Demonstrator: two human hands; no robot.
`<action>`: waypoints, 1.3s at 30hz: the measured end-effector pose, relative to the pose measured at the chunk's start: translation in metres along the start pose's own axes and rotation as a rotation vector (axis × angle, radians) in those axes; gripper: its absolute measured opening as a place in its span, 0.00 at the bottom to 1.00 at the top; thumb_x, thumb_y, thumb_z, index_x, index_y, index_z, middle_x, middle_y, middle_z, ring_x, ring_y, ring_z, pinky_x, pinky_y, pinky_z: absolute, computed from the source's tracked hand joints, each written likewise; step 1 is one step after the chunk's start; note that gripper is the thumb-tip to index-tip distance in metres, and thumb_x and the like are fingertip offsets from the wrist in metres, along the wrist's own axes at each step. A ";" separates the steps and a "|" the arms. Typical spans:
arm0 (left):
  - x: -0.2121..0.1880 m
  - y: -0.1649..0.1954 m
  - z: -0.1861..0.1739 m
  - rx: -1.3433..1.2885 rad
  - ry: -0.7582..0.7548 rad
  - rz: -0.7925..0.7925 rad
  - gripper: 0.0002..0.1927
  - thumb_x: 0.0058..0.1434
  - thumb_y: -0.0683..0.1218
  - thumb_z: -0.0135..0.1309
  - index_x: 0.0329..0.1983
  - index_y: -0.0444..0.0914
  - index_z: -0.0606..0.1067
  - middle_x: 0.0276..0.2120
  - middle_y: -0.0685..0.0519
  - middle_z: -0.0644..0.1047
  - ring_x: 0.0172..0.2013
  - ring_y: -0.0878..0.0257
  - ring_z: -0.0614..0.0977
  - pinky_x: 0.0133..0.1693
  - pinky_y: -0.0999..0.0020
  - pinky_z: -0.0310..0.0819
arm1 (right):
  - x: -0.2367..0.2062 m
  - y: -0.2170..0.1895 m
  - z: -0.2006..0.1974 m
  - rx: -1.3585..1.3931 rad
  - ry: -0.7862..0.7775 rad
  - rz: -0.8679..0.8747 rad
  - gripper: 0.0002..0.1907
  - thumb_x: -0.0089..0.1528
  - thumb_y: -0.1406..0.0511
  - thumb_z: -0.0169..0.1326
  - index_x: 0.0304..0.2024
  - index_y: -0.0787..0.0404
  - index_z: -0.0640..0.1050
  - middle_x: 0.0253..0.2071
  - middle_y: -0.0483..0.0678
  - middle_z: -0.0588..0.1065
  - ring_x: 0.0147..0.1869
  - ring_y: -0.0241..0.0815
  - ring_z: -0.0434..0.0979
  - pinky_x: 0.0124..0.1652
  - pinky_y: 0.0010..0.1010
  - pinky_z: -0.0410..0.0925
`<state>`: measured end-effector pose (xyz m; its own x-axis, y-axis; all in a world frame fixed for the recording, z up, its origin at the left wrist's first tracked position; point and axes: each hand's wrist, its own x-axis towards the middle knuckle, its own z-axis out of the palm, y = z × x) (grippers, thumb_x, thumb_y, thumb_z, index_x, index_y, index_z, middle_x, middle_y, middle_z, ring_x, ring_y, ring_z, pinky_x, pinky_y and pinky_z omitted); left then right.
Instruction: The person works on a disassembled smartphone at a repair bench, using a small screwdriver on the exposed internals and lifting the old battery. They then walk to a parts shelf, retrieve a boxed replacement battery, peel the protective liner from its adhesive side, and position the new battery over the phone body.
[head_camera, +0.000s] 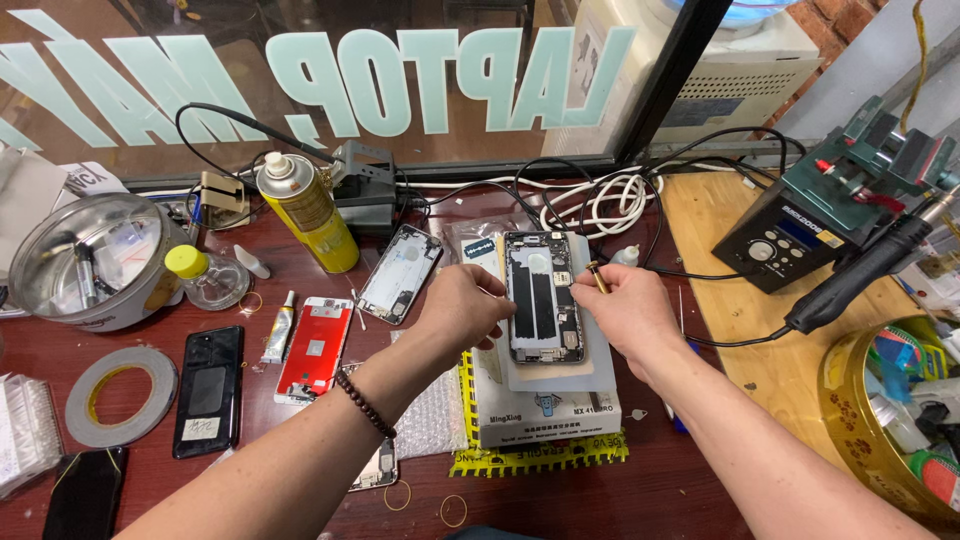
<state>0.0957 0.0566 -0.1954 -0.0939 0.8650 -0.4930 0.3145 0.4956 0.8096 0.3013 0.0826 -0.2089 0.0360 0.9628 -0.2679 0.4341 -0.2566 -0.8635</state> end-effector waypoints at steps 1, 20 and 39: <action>0.001 0.000 0.001 -0.014 0.000 0.000 0.10 0.58 0.39 0.61 0.42 0.33 0.77 0.31 0.47 0.82 0.25 0.63 0.83 0.24 0.68 0.79 | -0.001 -0.001 -0.001 0.012 -0.010 0.016 0.07 0.59 0.65 0.62 0.36 0.63 0.83 0.26 0.38 0.73 0.27 0.26 0.64 0.28 0.22 0.60; 0.044 0.016 0.000 -0.710 0.034 0.196 0.16 0.54 0.39 0.62 0.47 0.36 0.76 0.33 0.53 0.79 0.28 0.65 0.79 0.25 0.71 0.70 | -0.025 -0.020 -0.010 0.364 -0.209 -0.014 0.05 0.62 0.67 0.58 0.39 0.62 0.76 0.22 0.36 0.66 0.20 0.25 0.56 0.20 0.20 0.49; 0.037 0.019 0.006 -0.592 0.084 0.235 0.21 0.50 0.35 0.63 0.49 0.31 0.76 0.38 0.47 0.81 0.35 0.63 0.82 0.37 0.68 0.80 | -0.030 -0.018 -0.010 0.334 -0.212 -0.003 0.04 0.63 0.67 0.58 0.37 0.61 0.77 0.22 0.35 0.67 0.20 0.24 0.56 0.20 0.20 0.49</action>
<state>0.1037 0.0977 -0.2001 -0.1672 0.9471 -0.2740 -0.2365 0.2313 0.9437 0.3008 0.0589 -0.1807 -0.1665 0.9337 -0.3171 0.1164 -0.3007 -0.9466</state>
